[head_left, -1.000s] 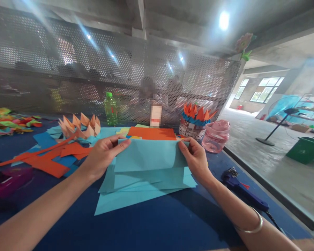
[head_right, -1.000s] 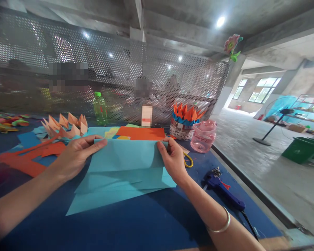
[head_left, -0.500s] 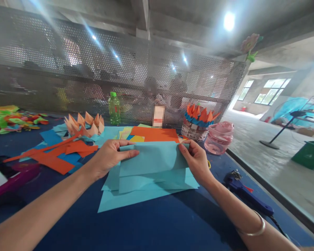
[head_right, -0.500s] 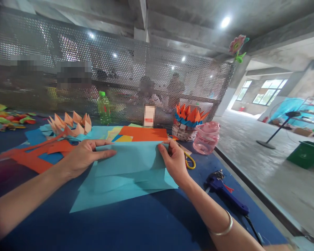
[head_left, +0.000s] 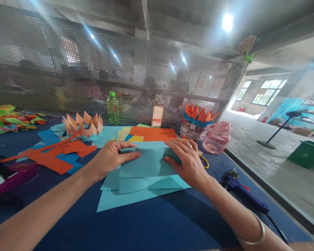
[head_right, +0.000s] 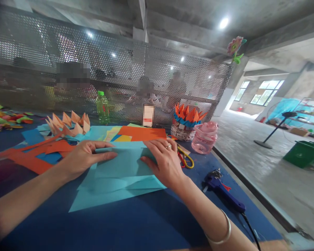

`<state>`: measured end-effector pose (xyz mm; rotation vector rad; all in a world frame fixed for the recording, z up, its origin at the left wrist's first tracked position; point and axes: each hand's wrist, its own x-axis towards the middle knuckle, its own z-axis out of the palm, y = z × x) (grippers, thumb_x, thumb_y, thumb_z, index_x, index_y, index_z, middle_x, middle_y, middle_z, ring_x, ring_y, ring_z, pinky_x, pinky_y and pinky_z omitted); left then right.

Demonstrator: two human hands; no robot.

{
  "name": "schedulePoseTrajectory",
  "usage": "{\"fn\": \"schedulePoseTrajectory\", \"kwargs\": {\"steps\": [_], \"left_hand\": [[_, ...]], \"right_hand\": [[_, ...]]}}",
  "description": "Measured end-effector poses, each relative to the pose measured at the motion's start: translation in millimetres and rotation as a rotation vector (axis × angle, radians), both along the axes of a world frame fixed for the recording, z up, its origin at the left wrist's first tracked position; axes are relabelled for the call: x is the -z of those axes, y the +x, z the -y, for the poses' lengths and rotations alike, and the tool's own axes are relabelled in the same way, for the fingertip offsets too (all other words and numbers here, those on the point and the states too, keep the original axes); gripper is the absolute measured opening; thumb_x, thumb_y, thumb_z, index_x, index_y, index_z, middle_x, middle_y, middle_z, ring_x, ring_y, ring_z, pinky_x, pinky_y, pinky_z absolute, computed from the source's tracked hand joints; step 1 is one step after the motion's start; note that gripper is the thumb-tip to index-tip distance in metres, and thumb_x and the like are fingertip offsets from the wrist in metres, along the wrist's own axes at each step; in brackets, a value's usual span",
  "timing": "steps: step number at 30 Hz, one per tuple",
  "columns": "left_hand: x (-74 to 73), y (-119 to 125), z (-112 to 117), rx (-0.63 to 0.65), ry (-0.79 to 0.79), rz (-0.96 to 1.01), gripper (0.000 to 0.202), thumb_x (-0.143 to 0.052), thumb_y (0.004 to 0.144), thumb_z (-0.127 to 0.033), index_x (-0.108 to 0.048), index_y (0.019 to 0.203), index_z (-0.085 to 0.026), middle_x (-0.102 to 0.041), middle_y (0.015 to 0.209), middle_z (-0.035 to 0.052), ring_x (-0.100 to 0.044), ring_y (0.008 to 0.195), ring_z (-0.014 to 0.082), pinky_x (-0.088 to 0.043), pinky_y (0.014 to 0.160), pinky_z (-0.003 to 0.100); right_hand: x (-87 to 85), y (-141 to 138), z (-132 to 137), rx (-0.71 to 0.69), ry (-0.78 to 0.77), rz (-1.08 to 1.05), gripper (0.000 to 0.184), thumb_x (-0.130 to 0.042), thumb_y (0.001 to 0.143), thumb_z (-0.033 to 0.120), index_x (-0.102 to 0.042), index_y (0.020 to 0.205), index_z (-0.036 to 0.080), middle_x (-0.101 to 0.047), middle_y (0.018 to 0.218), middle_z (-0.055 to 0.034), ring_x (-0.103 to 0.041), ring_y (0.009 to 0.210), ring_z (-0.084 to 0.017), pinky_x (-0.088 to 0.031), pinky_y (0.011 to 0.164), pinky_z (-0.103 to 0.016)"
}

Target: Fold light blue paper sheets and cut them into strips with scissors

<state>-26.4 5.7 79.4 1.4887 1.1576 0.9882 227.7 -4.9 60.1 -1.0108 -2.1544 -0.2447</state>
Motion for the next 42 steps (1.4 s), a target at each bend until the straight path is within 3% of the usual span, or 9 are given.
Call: {"fn": "schedulePoseTrajectory", "kwargs": {"steps": [3, 6, 13, 19, 21, 25, 31, 35, 42], "left_hand": [[-0.4, 3, 4, 0.084, 0.005, -0.011, 0.021, -0.079, 0.065, -0.036, -0.076, 0.082, -0.025, -0.077, 0.076, -0.0001, -0.070, 0.063, 0.0182, -0.056, 0.058, 0.026], [1.3, 5, 7, 0.139, 0.007, -0.029, 0.016, -0.078, 0.067, -0.035, -0.076, 0.080, -0.025, -0.075, 0.071, -0.0011, -0.067, 0.058, 0.0159, -0.053, 0.053, 0.023], [2.0, 7, 10, 0.126, 0.011, -0.020, 0.024, -0.076, 0.069, -0.036, -0.075, 0.092, -0.027, -0.075, 0.069, -0.0024, -0.065, 0.056, 0.0142, -0.051, 0.051, 0.021], [-3.2, 12, 17, 0.072, 0.191, -0.076, 0.032, -0.075, 0.070, -0.037, -0.075, 0.100, -0.028, -0.076, 0.102, 0.0005, -0.070, 0.088, 0.0213, -0.056, 0.071, 0.026], [-2.4, 13, 18, 0.079, 0.191, -0.088, 0.028, -0.074, 0.071, -0.037, -0.076, 0.097, -0.029, -0.076, 0.098, 0.0001, -0.069, 0.091, 0.0226, -0.056, 0.075, 0.027], [-0.5, 12, 18, 0.079, 0.100, -0.065, 0.027, -0.073, 0.071, -0.041, -0.076, 0.095, -0.029, -0.077, 0.083, 0.0003, -0.071, 0.073, 0.0210, -0.057, 0.063, 0.027], [-1.0, 11, 13, 0.038, -0.015, 0.047, 0.030, -0.078, 0.067, -0.039, -0.076, 0.093, -0.025, -0.075, 0.068, 0.0000, -0.068, 0.057, 0.0177, -0.054, 0.050, 0.024], [0.5, 9, 10, 0.003, 0.033, 0.023, 0.026, -0.078, 0.067, -0.038, -0.076, 0.089, -0.025, -0.075, 0.069, -0.0002, -0.068, 0.061, 0.0171, -0.054, 0.055, 0.024], [1.6, 6, 7, 0.000, 0.096, -0.083, 0.029, -0.076, 0.069, -0.043, -0.076, 0.091, -0.024, -0.075, 0.072, 0.0002, -0.068, 0.064, 0.0176, -0.053, 0.057, 0.024]], "right_hand": [[-7.0, -12, 11, -0.046, -0.007, 0.051, 0.031, -0.047, 0.097, 0.033, -0.055, 0.125, 0.022, -0.067, 0.116, -0.0083, -0.056, 0.114, -0.022, -0.023, 0.104, -0.042], [-9.1, -19, 15, -0.068, -0.044, 0.057, 0.025, -0.043, 0.098, 0.032, -0.062, 0.110, 0.020, -0.072, 0.096, -0.0062, -0.062, 0.097, -0.020, -0.026, 0.100, -0.041], [-7.0, -20, 17, -0.028, -0.033, 0.024, 0.025, -0.044, 0.098, 0.035, -0.063, 0.094, 0.019, -0.070, 0.084, -0.0058, -0.063, 0.075, -0.017, -0.040, 0.071, -0.028], [-10.6, -23, 28, -0.019, -0.108, -0.009, 0.026, -0.042, 0.098, 0.033, -0.064, 0.095, 0.021, -0.070, 0.082, -0.0051, -0.063, 0.070, -0.016, -0.041, 0.064, -0.026], [-10.3, -23, 29, -0.018, -0.158, -0.037, 0.023, -0.046, 0.096, 0.035, -0.064, 0.099, 0.021, -0.071, 0.085, -0.0047, -0.065, 0.074, -0.017, -0.042, 0.065, -0.026], [-9.6, -21, 25, 0.044, -0.238, -0.078, 0.033, -0.057, 0.088, 0.048, -0.060, 0.108, 0.023, -0.071, 0.088, -0.0051, -0.066, 0.078, -0.020, -0.042, 0.064, -0.028], [-12.3, -12, 16, 0.107, -0.399, -0.061, 0.037, -0.061, 0.080, 0.059, -0.066, 0.087, 0.023, -0.069, 0.076, -0.0031, -0.060, 0.068, -0.018, -0.038, 0.059, -0.026], [-11.5, -5, 10, 0.067, -0.498, -0.044, 0.035, -0.059, 0.083, 0.056, -0.066, 0.082, 0.022, -0.062, 0.066, -0.0004, -0.054, 0.062, -0.015, -0.034, 0.055, -0.024], [-9.6, -1, 6, -0.025, -0.503, -0.045, 0.038, -0.053, 0.089, 0.049, -0.062, 0.068, 0.019, -0.050, 0.056, 0.0033, -0.042, 0.053, -0.010, -0.026, 0.050, -0.022]]}}
